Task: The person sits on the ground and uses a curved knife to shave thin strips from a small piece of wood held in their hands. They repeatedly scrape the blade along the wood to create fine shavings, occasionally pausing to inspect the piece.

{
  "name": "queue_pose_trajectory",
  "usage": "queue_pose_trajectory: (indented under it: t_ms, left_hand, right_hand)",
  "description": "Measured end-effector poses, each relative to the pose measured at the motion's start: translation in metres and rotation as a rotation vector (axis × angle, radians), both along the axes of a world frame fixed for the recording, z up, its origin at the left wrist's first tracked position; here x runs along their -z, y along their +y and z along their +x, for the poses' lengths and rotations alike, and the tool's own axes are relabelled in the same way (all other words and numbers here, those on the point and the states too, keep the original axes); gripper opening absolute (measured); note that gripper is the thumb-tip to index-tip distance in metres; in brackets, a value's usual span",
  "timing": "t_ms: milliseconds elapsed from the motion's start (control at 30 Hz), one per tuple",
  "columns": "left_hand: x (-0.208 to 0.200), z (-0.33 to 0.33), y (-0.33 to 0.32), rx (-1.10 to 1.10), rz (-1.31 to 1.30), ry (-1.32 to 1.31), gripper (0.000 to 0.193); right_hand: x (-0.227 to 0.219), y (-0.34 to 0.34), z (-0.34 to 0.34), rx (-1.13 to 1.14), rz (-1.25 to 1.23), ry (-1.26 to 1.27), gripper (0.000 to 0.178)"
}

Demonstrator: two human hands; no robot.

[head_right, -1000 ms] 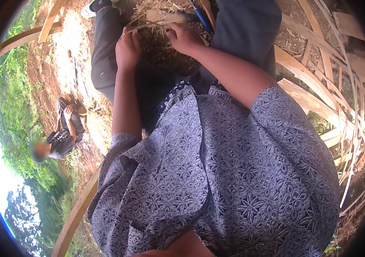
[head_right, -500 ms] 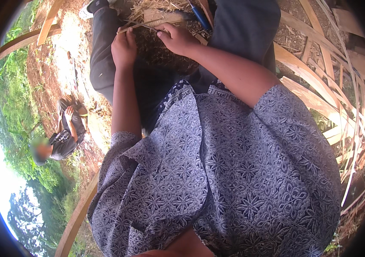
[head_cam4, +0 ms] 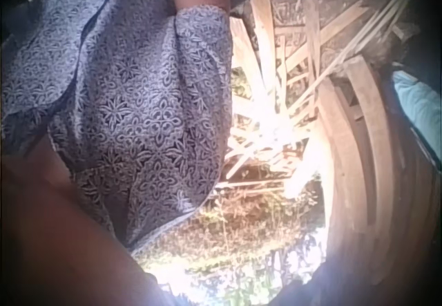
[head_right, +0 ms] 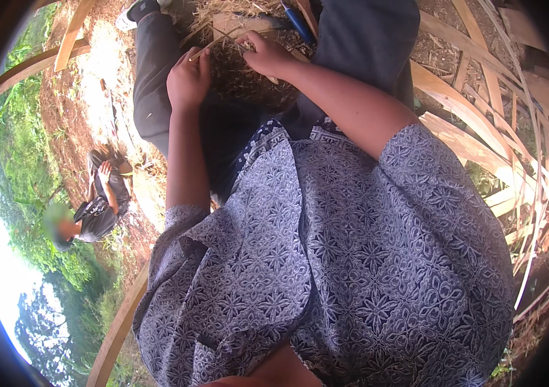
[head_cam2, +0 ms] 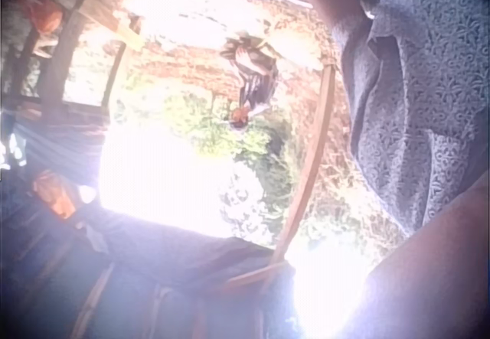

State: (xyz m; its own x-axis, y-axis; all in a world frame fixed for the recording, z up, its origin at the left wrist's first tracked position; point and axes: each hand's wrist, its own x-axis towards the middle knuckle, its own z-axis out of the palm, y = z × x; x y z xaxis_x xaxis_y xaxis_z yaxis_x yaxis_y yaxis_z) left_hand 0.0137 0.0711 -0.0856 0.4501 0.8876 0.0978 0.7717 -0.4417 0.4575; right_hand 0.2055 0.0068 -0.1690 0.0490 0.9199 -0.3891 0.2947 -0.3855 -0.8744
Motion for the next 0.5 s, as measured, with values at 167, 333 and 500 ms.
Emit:
queue_pose_trajectory:
  t_ms: [167,333,500]
  left_hand:
    - [-0.01,0.002,-0.017,0.075,-0.002,0.116,0.029]
    - [-0.008,0.007,-0.032,0.071,-0.056,0.241,0.032]
    - [-0.013,0.009,-0.037,0.001,-0.073,0.258,0.034]
  right_hand:
    - [0.002,0.003,0.003,0.03,-0.154,0.056,0.039]
    - [0.012,0.004,0.004,0.002,-0.075,-0.124,0.034]
    - [-0.002,-0.006,0.004,-0.068,0.153,-0.239,0.032]
